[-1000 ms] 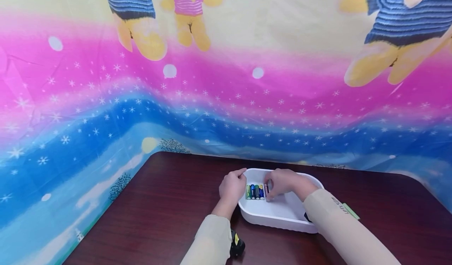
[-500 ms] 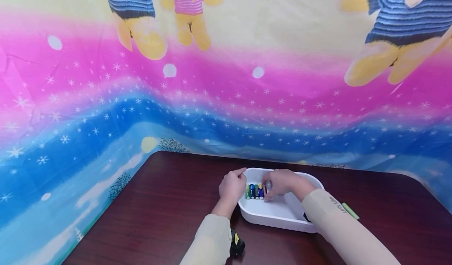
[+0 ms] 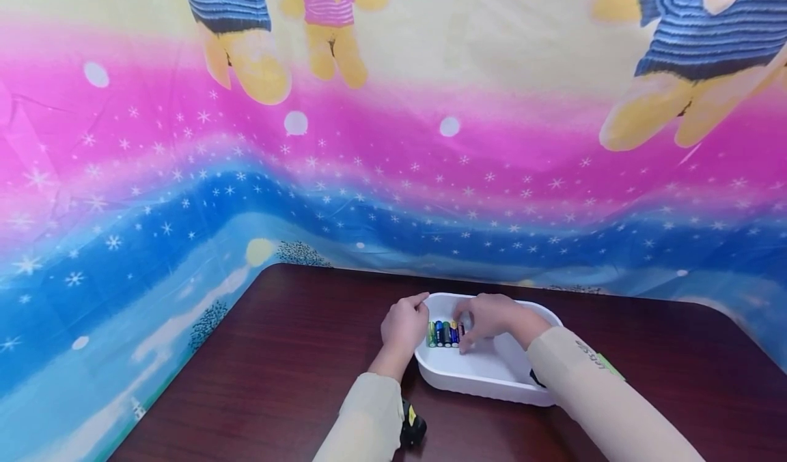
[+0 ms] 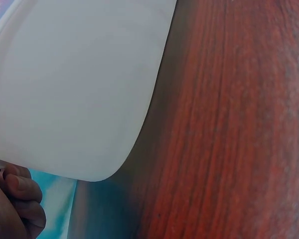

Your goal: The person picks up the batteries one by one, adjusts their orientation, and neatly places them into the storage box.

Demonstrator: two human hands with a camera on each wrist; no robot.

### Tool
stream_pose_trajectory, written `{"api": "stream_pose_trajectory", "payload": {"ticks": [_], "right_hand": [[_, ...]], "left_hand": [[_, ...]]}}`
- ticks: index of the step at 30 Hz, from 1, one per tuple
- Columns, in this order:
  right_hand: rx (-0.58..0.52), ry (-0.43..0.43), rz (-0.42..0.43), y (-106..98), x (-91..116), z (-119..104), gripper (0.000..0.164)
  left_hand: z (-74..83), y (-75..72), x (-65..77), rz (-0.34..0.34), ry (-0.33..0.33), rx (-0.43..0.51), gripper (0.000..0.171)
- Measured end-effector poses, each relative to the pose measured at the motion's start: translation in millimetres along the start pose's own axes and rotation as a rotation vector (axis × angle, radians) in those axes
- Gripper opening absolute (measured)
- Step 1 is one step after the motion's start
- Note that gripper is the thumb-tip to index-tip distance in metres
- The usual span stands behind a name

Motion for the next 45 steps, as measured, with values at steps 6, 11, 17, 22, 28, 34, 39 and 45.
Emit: {"api": "stream_pose_trajectory", "payload": {"ticks": [6,11,17,22,28,34,39,45], "right_hand": [[-0.199,-0.035,0.007,-26.8,26.7,5.0,0.049],[-0.287,-0.075,0.106,-55.3,61.9,29.4,0.045],[-0.32,-0.056,0.169,-52.9,103.7,83.1,0.035],[-0.293,-0.07,0.178,-34.8,132.6,120.4,0.03],[-0.458,0.019,0.052,9.6,151.6,164.7,0.053],[-0.532,0.072,-0.008,46.3,160.6,183.8,0.075],[-0.447,0.044,0.061,51.3,163.1,182.3,0.075],[-0.371,0.052,0.09,51.7,162.3,180.7,0.066]], "left_hand": [[1.7,1.1,0.1,-0.007,-0.002,0.002,0.03],[0.0,1.3,0.0,-0.008,-0.013,0.02,0.03],[-0.9,0.5,1.2,-0.01,-0.008,0.033,0.03],[-1.5,1.5,-0.1,-0.024,-0.008,0.045,0.031],[-3.4,3.0,-1.3,-0.019,-0.02,0.037,0.031],[-4.9,5.0,-2.0,-0.031,-0.026,0.049,0.031],[-4.9,4.3,-0.7,-0.025,-0.026,0.052,0.03],[-3.6,4.8,-1.2,-0.034,-0.028,0.046,0.031]]}}
Point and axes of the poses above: each hand's wrist, its own x-axis away from the middle knuckle, its own y-axis out of the palm, z = x × y, the point moved 10 cm from there along -x, towards the middle knuckle, and after that the axes turned 12 degrees about -z, right-handed, at the moved point
